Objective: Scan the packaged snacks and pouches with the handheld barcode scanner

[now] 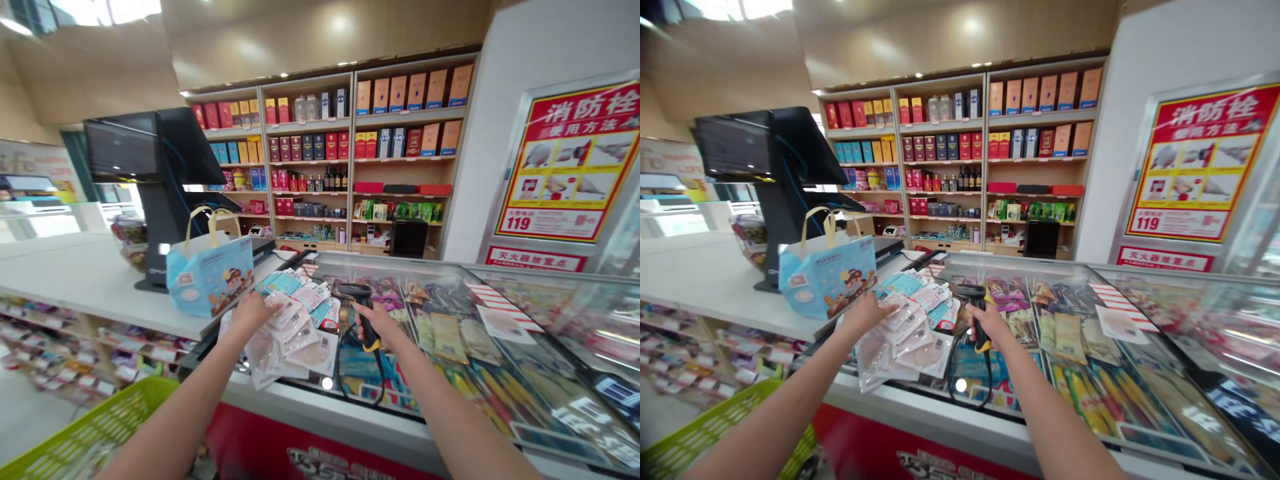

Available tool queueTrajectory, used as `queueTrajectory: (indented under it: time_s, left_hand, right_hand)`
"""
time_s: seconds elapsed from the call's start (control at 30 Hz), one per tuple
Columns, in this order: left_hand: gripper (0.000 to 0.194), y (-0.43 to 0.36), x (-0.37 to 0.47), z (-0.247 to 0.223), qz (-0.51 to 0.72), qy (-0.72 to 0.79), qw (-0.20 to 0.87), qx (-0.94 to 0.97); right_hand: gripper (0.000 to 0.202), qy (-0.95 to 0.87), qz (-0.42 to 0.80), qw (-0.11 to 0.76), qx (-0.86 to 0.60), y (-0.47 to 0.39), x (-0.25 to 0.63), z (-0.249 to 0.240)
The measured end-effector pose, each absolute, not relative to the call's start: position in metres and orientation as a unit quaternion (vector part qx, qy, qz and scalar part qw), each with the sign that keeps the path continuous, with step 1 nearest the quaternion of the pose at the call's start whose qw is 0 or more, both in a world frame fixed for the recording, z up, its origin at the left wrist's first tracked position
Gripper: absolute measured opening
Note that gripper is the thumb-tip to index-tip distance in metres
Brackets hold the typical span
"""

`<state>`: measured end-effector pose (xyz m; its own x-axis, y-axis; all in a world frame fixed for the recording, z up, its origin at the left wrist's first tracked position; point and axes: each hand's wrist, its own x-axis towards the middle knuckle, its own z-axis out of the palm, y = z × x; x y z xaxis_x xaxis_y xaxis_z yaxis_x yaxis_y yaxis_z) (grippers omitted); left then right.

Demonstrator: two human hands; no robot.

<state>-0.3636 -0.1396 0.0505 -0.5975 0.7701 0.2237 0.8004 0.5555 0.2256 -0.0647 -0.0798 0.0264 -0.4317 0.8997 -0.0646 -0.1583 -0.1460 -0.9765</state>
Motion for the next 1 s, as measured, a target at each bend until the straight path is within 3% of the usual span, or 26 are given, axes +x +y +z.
queueTrajectory:
  time_s: [0.2, 0.4, 0.7, 0.8, 1.0]
  left_hand:
    - [0.048, -0.156, -0.376, 0.042, -0.155, -0.881, 0.037, -0.446]
    - [0.067, -0.158, -0.379, 0.039, -0.159, -0.889, 0.004, -0.429]
    - [0.068, -0.168, -0.368, 0.032, -0.147, -0.888, 0.013, -0.436]
    - [0.056, -0.167, -0.368, 0.035, -0.184, -0.891, 0.028, -0.414]
    - [0.012, -0.163, -0.364, 0.045, -0.322, -0.848, 0.058, -0.416]
  right_hand:
    - [0.038, -0.585, 0.657, 0.355, -0.316, -0.07, -0.09, 0.034]
    - [0.042, -0.625, 0.646, 0.331, -0.288, -0.064, -0.1, 0.02]
    - [0.044, -0.629, 0.645, 0.312, -0.302, -0.069, -0.088, 0.007]
    - [0.044, -0.624, 0.645, 0.321, -0.302, -0.069, -0.089, 0.007]
    - [0.042, -0.619, 0.651, 0.327, -0.294, -0.072, -0.092, 0.01]
